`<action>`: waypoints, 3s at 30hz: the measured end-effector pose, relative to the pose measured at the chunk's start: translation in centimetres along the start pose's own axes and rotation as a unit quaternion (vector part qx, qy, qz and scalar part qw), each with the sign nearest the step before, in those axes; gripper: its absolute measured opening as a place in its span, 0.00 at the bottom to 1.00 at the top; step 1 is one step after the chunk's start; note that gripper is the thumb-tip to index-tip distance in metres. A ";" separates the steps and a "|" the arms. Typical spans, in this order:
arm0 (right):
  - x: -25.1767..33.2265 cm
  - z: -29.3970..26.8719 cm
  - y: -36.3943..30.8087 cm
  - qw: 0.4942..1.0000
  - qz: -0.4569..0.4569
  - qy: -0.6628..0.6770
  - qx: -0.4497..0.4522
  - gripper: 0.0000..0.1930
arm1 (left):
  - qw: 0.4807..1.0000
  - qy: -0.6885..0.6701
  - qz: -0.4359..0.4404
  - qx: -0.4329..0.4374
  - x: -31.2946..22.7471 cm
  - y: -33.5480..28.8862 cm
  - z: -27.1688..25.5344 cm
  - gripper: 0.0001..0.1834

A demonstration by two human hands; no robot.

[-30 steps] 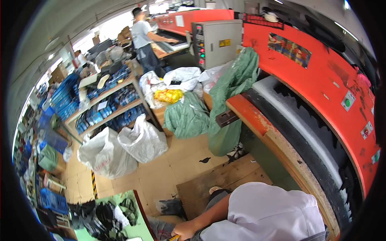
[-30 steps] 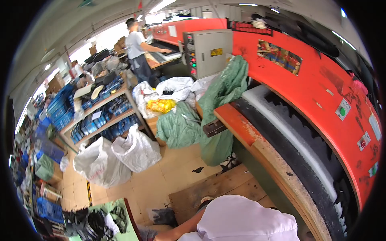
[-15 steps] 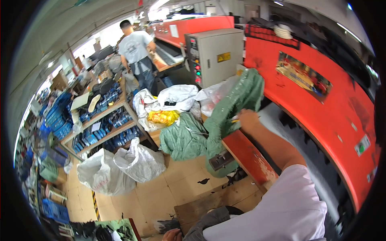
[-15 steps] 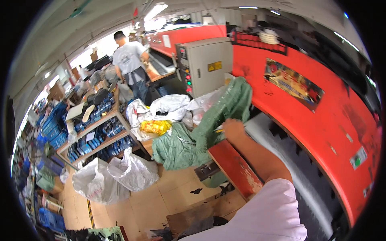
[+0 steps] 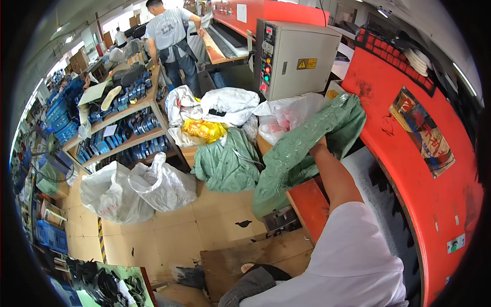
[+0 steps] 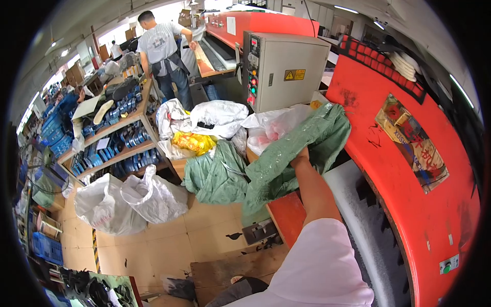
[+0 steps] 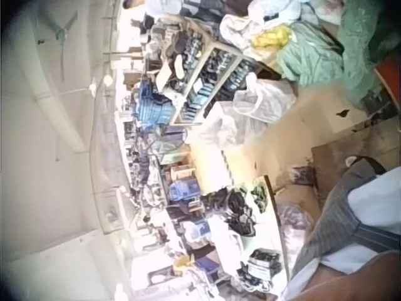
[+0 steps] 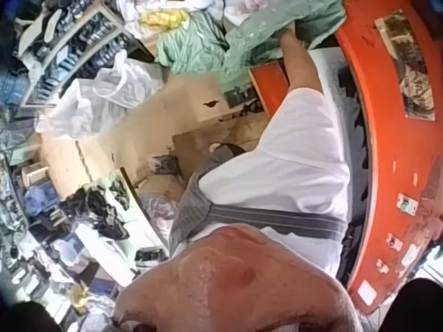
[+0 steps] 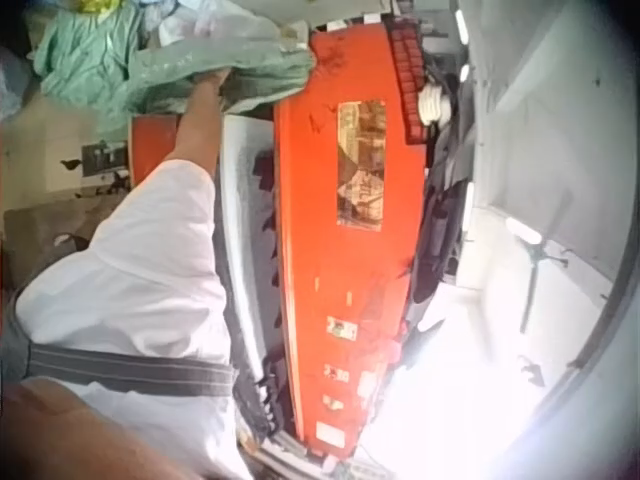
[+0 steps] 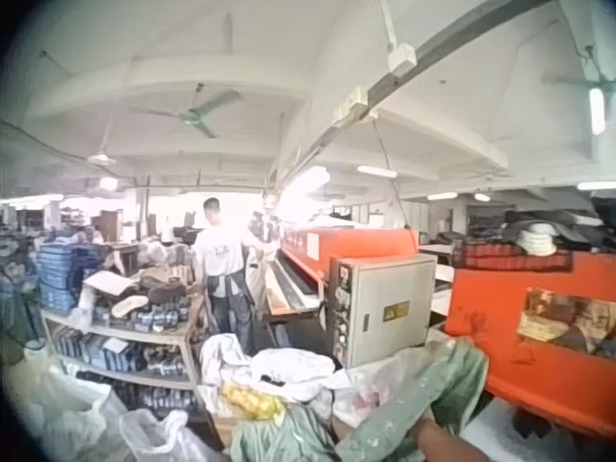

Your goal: Cutting shoe components from material sheets using an industrial die-cutting press and metal dies, then organizing and labeling the cut pieces.

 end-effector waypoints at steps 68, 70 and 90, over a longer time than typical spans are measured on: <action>61.1 -61.6 -41.4 0.493 -0.644 0.489 0.321 0.19 | 0.777 -0.445 -0.123 -0.428 44.4 -22.8 -20.1 0.22; 63.5 -61.9 -41.6 0.429 -0.558 0.571 0.423 0.21 | 0.646 -0.661 0.001 -0.383 42.0 -22.8 -19.5 0.20; 78.2 -69.2 -45.5 0.518 -0.628 0.578 0.054 0.18 | 0.688 -0.196 -0.297 -0.633 45.9 -19.6 -14.2 0.30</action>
Point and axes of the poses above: each hand's wrist, its own y-axis towards the middle knuckle, its own z-axis out of the palm, x = y × z, the point moved 4 cm from there along y, towards the middle knuckle, and after that the axes turned 2 degrees about y, right-handed, at the moved point
